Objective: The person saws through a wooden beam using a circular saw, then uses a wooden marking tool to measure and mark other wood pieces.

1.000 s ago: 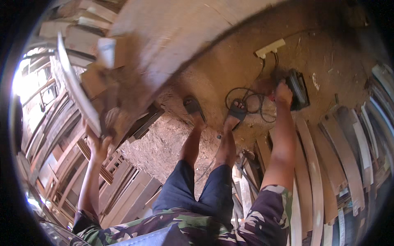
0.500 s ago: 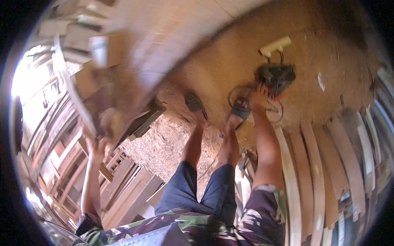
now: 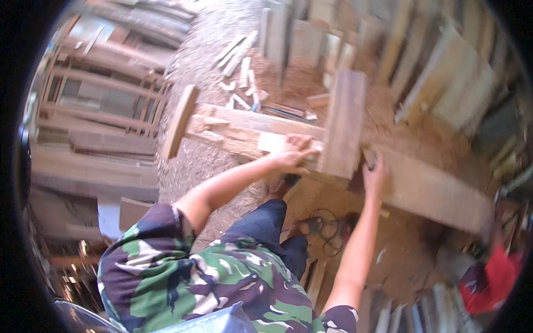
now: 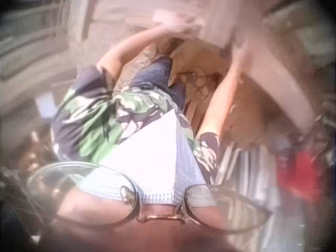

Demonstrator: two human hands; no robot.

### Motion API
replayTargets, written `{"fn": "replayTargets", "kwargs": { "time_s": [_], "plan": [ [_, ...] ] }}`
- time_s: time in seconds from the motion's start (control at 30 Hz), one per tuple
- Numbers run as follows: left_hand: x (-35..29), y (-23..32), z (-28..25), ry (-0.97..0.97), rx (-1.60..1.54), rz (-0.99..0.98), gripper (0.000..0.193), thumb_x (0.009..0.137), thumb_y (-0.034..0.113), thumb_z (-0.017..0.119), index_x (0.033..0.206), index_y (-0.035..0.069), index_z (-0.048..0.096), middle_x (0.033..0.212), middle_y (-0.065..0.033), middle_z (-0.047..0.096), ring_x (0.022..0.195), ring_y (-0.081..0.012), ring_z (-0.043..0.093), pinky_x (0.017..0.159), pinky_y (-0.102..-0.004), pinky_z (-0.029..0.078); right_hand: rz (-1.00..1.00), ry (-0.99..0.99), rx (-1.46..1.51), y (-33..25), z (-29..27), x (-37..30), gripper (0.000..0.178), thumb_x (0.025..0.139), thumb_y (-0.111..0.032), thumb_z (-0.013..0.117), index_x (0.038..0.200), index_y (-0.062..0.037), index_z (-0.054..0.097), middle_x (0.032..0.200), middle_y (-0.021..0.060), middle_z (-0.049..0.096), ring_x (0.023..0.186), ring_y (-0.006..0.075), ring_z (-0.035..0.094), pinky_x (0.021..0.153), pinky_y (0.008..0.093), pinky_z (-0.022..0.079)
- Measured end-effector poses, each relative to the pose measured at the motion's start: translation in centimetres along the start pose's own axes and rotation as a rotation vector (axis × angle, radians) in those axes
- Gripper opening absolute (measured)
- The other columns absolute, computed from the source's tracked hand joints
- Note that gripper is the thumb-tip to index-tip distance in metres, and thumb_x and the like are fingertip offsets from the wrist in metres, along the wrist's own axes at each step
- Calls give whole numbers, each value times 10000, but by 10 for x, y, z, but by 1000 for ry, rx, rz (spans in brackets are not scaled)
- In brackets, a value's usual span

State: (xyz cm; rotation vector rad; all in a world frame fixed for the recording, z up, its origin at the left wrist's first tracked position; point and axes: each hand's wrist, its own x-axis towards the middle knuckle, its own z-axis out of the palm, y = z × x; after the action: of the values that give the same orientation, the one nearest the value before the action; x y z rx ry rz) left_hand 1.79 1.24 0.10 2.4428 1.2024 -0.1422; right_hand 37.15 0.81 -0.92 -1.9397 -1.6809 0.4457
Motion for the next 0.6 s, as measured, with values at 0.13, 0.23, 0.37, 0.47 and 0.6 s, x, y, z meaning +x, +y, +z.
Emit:
{"fn": "replayTargets", "kwargs": {
  "time_s": [0.13,0.23,0.37,0.47,0.6],
  "plan": [
    [-12,1,8,124,-4,20,978,870,725,709,1695,366,326,1659,-260,371,1555,-463,304,1256,-629,226,254,168,-87,-49,-26,17,538,870,-240,800,1357,-55,666,1253,189,724,1060,346,720,940,443,559],
    [-17,-5,1,181,-13,57,977,877,656,737,1703,377,296,1666,-237,367,1569,-428,296,1264,-619,232,129,83,239,-104,-34,35,615,881,-247,857,1409,-33,626,1326,195,701,1058,292,727,935,414,560],
    [-12,-1,16,212,-29,67,967,889,650,713,1709,385,274,1678,-235,348,1577,-415,293,1264,-618,230,14,-27,626,-220,-46,43,762,883,-261,890,1523,-43,540,1388,252,647,1151,329,687,1025,441,536],
    [-18,-8,15,202,4,42,949,901,625,716,1708,385,278,1686,-243,336,1595,-417,260,1260,-631,229,76,122,171,-208,-32,8,838,894,-259,887,1593,-71,463,1475,251,577,1332,357,597,1119,478,478],
    [-6,-3,1,139,-109,114,895,954,691,618,1712,349,287,1701,-279,293,1604,-437,233,1247,-680,208,948,314,192,-97,25,-64,862,918,-306,874,1585,-31,402,1473,208,540,1367,357,556,1150,518,432]
  ]
}}
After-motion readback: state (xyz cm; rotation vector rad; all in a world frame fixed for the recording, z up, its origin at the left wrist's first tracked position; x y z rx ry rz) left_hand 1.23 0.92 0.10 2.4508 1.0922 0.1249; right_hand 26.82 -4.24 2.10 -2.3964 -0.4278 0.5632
